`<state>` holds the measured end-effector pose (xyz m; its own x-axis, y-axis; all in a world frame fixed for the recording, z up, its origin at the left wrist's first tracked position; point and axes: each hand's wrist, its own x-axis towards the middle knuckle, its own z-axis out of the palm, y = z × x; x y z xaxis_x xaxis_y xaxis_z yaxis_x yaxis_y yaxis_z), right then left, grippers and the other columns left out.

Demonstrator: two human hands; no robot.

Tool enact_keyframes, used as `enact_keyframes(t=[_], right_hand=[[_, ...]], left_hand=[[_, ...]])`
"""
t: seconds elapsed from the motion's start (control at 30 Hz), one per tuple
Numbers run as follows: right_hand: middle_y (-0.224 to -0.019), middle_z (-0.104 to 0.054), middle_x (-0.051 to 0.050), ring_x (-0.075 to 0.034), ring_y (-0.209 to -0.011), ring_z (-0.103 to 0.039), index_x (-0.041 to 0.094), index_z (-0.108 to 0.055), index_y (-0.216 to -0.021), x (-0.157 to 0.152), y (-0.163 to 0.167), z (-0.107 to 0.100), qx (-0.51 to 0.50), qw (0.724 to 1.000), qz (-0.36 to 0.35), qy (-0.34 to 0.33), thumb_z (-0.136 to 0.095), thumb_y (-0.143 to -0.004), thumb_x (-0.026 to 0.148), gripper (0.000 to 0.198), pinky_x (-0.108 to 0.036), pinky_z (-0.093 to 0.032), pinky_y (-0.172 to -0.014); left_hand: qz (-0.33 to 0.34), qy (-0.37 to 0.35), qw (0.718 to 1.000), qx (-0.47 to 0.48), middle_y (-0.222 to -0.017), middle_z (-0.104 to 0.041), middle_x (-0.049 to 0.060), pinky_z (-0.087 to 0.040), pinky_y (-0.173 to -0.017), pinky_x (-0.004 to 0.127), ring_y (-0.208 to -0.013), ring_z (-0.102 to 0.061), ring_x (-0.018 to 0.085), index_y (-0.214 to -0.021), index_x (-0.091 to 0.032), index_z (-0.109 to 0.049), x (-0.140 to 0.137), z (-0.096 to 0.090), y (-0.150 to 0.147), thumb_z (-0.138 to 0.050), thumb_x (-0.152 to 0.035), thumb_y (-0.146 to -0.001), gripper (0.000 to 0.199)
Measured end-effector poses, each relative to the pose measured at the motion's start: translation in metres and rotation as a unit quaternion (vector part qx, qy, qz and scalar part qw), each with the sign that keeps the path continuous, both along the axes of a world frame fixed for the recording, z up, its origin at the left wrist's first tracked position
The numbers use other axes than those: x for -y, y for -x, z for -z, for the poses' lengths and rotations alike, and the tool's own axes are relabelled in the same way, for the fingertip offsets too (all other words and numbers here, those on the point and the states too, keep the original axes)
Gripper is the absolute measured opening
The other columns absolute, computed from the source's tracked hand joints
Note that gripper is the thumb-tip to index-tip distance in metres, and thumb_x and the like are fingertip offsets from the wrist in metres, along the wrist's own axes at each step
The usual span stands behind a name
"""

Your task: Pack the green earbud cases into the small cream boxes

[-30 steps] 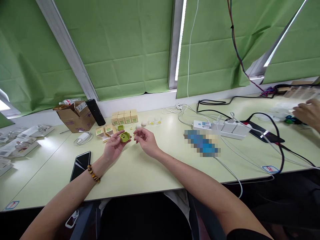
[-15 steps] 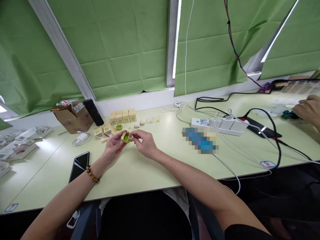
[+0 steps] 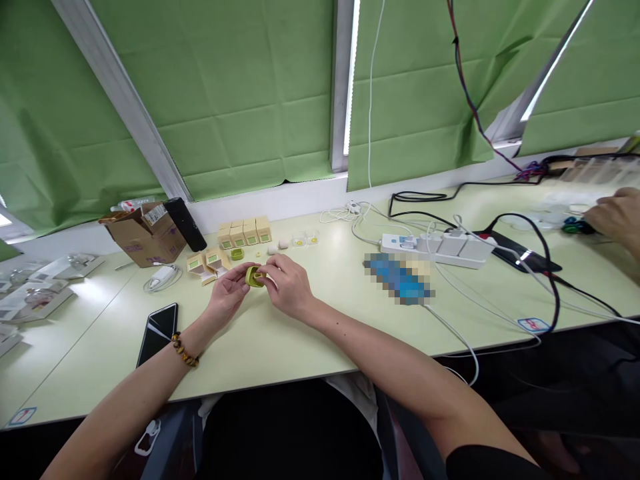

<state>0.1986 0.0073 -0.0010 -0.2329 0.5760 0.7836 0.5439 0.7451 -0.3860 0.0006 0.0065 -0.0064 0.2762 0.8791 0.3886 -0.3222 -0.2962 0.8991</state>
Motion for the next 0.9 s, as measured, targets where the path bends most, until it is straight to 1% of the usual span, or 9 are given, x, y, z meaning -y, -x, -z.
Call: enact_keyframes(t=[0.13,0.27,0.57,0.67,0.9], right_hand=[[-0.094,-0.068,-0.009,-0.023,-0.088,-0.062,0.024,-0.075,-0.103,-0.001,0.0,0.001,0.028,1.0,0.007,-0.005,-0.053,-0.102,0.028,0.023,-0.037,-0.05,-0.075],[-0.091,-0.067,-0.009,-0.023,-0.085,-0.061,0.024,-0.075,-0.101,-0.001,0.0,0.002,0.044,0.999,0.02,-0.018,-0.052,-0.102,0.027,0.023,-0.036,-0.048,-0.073],[-0.08,-0.064,-0.005,-0.019,-0.074,-0.055,0.02,-0.07,-0.091,-0.005,0.003,0.007,0.036,0.994,0.019,-0.105,-0.057,-0.098,0.019,0.015,-0.031,-0.041,-0.064],[-0.079,-0.063,-0.004,-0.018,-0.074,-0.055,0.02,-0.069,-0.09,-0.008,0.004,0.01,0.027,0.993,0.009,-0.115,-0.059,-0.098,0.018,0.013,-0.03,-0.041,-0.064],[-0.072,-0.063,-0.002,-0.017,-0.07,-0.054,0.021,-0.069,-0.086,-0.011,0.005,0.014,0.008,0.99,-0.004,-0.138,-0.061,-0.098,0.018,0.015,-0.029,-0.042,-0.063]], left_hand=[[-0.003,-0.012,1.0,-0.019,-0.136,-0.069,0.014,-0.05,-0.111,0.04,-0.127,-0.063,0.028,-0.126,-0.019,-0.071,0.001,0.0,-0.001,-0.083,-0.024,-0.082,0.046],[-0.008,-0.009,1.0,-0.018,-0.136,-0.069,0.015,-0.05,-0.112,0.041,-0.128,-0.063,0.029,-0.125,-0.018,-0.072,0.002,0.0,-0.001,-0.086,-0.024,-0.079,0.048],[-0.006,-0.04,0.998,-0.043,-0.135,-0.07,0.013,-0.049,-0.114,0.042,-0.128,-0.064,0.027,-0.126,-0.019,-0.073,0.0,0.004,0.001,-0.086,-0.021,-0.079,0.049],[0.0,-0.051,0.997,-0.052,-0.136,-0.07,0.012,-0.048,-0.116,0.043,-0.129,-0.064,0.027,-0.126,-0.021,-0.073,-0.002,0.005,0.002,-0.085,-0.02,-0.08,0.048],[0.002,-0.058,0.996,-0.064,-0.136,-0.07,0.013,-0.052,-0.111,0.043,-0.129,-0.064,0.028,-0.128,-0.02,-0.072,-0.002,0.005,0.003,-0.083,-0.021,-0.082,0.047]])
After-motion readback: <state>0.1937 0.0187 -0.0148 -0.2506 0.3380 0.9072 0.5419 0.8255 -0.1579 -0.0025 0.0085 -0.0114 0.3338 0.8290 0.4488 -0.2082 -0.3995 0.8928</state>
